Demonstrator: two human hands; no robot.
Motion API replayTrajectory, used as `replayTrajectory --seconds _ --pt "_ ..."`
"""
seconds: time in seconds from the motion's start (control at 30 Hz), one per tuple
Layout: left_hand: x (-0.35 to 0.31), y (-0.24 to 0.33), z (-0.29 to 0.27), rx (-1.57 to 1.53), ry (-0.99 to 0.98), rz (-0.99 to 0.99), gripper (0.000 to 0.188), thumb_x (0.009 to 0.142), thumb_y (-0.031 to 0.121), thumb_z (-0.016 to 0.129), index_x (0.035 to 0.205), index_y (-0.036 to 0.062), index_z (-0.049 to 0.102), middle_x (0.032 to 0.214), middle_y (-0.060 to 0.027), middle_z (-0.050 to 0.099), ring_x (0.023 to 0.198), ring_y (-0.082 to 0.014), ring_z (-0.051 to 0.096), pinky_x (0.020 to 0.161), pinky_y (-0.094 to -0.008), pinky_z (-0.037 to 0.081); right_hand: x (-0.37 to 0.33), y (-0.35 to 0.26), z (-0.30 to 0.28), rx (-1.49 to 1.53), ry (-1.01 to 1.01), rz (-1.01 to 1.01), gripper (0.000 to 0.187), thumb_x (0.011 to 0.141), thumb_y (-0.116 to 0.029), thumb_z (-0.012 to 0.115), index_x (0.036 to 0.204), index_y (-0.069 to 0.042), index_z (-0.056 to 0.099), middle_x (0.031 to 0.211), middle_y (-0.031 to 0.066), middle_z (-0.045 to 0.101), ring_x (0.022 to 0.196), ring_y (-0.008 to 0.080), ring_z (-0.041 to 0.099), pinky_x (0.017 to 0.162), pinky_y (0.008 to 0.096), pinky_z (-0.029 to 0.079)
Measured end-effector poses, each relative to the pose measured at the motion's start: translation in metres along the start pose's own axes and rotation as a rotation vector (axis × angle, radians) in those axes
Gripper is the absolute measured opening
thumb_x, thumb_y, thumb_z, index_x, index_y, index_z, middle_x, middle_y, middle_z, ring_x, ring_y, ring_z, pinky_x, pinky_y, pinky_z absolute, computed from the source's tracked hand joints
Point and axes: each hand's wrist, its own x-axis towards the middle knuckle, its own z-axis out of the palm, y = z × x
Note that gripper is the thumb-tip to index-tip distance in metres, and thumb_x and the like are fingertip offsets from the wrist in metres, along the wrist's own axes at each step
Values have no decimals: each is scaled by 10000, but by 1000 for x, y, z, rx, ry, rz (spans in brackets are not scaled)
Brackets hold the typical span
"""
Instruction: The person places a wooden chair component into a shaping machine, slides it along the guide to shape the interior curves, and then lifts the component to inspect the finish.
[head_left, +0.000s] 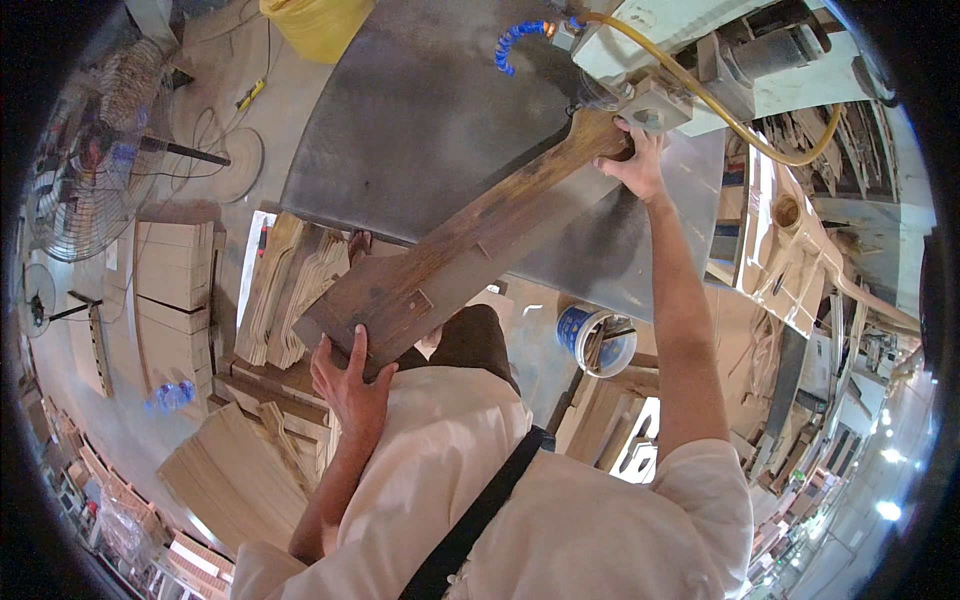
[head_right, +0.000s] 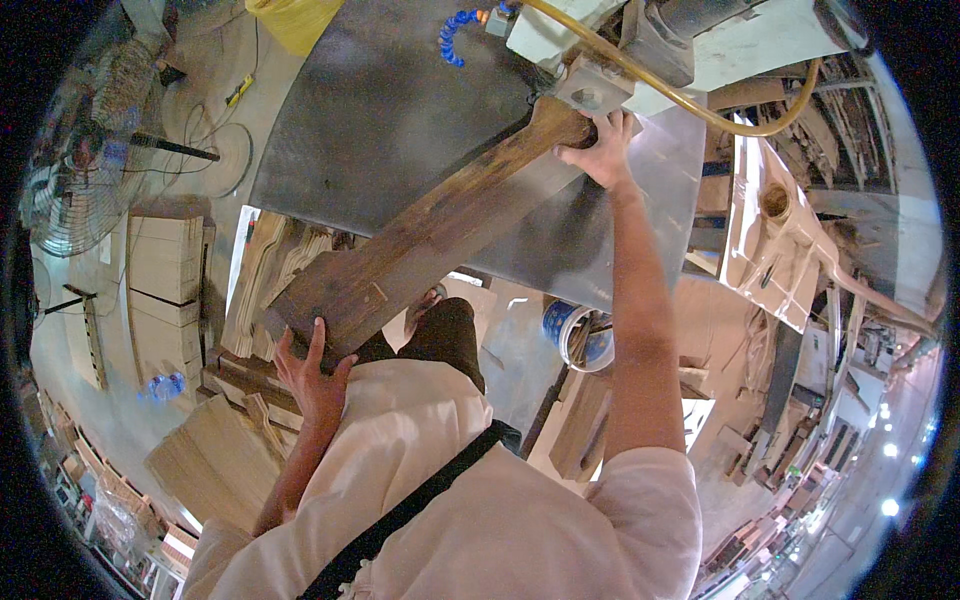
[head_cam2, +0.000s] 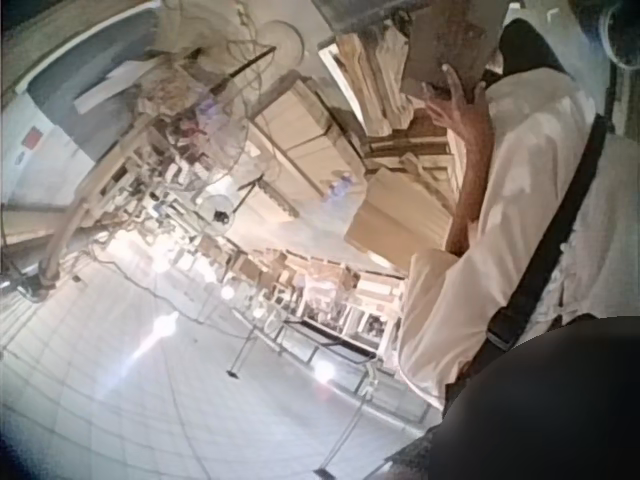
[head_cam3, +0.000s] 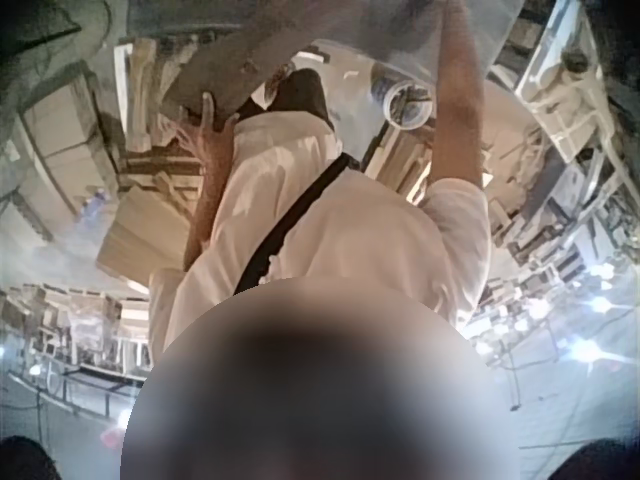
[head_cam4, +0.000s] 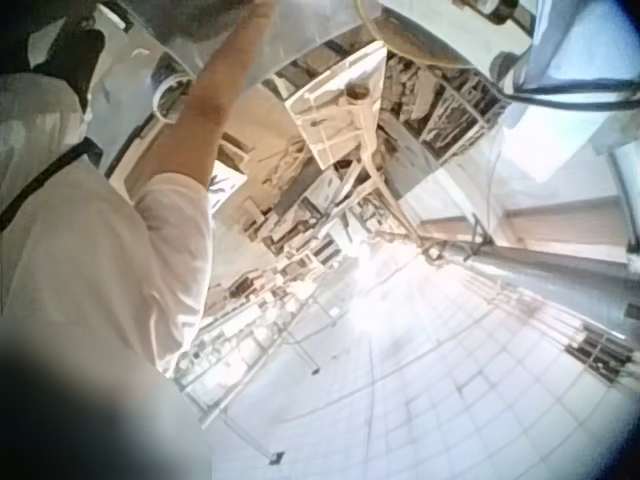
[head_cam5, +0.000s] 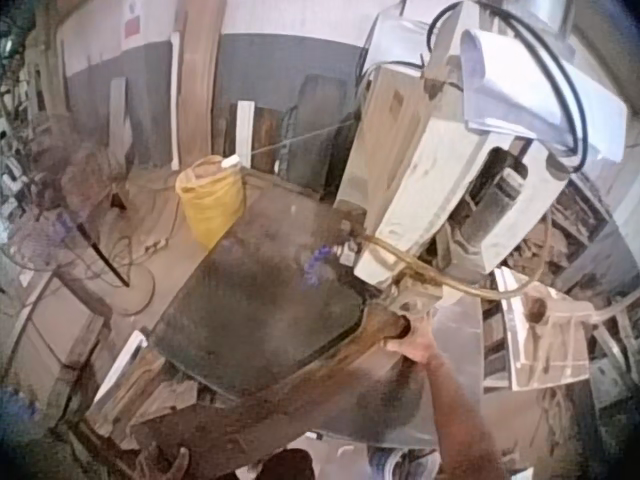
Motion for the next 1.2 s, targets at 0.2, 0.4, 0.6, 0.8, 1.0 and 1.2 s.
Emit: replayTrajectory --seconds 0.2,0.4,0.6,0.8,1.0,1.2 --pt "1 5 -6 -12 -38 0 865 630 202 909 1418 296 565 1433 -240 368 1324 -448 357 1093 -569 307 5 -4 -4 6 0 7 819 533 -355 891 1267 -90 640 1248 175 598 1265 373 445 1129 465 306" --pt "2 7 -9 -32 -70 13 858 631 179 907 1415 278 575 1402 -248 388 1302 -447 376 1088 -557 324 9 10 2 36 18 -66 740 587 -307 887 1230 -26 654 1160 155 665 1147 294 586 1046 415 410" --pt "5 11 -7 -25 -77 41 860 635 165 904 1426 244 573 1385 -231 394 1299 -432 384 1077 -554 339 18 31 12 166 -120 98 536 686 -220 867 1127 15 672 945 60 705 888 145 642 857 322 518" --pt "12 15 -2 -12 -65 46 856 644 188 907 1429 235 569 1391 -236 387 1302 -435 381 1073 -563 337 25 28 8 443 -243 259 548 645 -236 888 1099 -17 675 1032 81 695 972 207 635 913 367 497" --pt "24 24 -2 14 -49 46 884 639 282 916 1444 241 553 1415 -261 380 1301 -456 379 1060 -582 333 28 35 7 560 -348 413 484 689 -182 884 1104 -36 682 1069 59 687 1047 192 630 909 366 521" --pt "48 32 9 37 19 43 877 654 346 901 1444 259 532 1455 -285 356 1320 -475 367 1045 -601 321 38 83 24 583 -623 339 758 840 -533 724 1331 28 587 1373 110 585 1290 222 513 1100 357 361"
